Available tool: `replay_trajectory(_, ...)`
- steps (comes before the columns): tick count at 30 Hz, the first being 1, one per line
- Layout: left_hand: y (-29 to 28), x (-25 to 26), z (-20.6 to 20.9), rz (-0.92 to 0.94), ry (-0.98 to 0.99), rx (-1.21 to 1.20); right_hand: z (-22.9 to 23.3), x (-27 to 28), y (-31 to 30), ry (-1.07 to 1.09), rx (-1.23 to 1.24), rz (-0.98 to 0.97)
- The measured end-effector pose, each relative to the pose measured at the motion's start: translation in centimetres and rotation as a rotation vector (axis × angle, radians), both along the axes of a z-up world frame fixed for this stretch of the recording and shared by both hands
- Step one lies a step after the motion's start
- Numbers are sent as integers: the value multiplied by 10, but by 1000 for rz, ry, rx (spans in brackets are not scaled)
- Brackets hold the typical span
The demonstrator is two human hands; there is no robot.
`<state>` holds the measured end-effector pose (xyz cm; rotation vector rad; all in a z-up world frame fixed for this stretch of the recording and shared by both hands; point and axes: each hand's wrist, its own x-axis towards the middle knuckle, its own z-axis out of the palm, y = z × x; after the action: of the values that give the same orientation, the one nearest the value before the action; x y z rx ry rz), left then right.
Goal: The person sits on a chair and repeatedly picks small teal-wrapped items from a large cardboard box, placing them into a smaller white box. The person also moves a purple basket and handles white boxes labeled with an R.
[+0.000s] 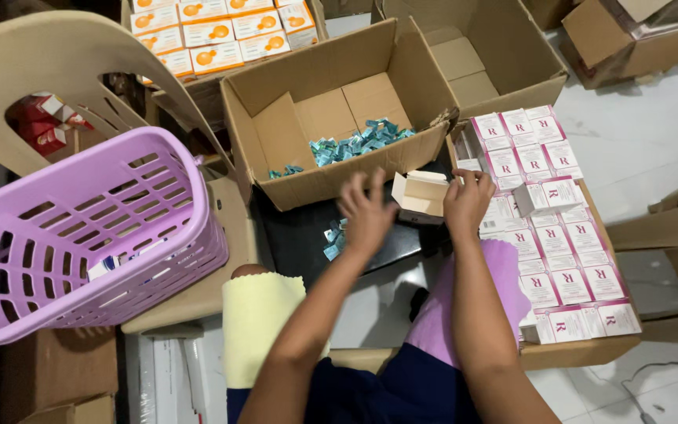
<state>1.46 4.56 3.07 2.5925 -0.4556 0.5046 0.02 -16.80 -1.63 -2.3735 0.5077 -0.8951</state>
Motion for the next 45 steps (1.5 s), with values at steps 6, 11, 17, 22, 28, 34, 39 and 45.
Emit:
replay_trajectory(6,117,80,19,-66,11,329,13,-17,2,235,-14,105)
replay_trajectory(11,126,59,-3,-117,-162,336,36,-27,3,451,-2,101)
replay_trajectory(17,120,32,-12,-96,-395,115,64,-36,26,385,-71,50)
replay_trajectory(22,116,30,-3,-66,-349,105,87,-34,39,113,-431,-57)
replay_trajectory(28,116,29,-5,-71,-356,50,69,104,53,455,-278,487)
replay_trajectory(34,118,31,-4,-69,-336,73,38,196,98,922,-434,394)
replay_trajectory(39,116,34,-4,-55,-374,61,11,239,152,686,-514,517)
replay_trajectory(45,119,32,-3,-93,-323,46,-12,255,190,556,-818,1073)
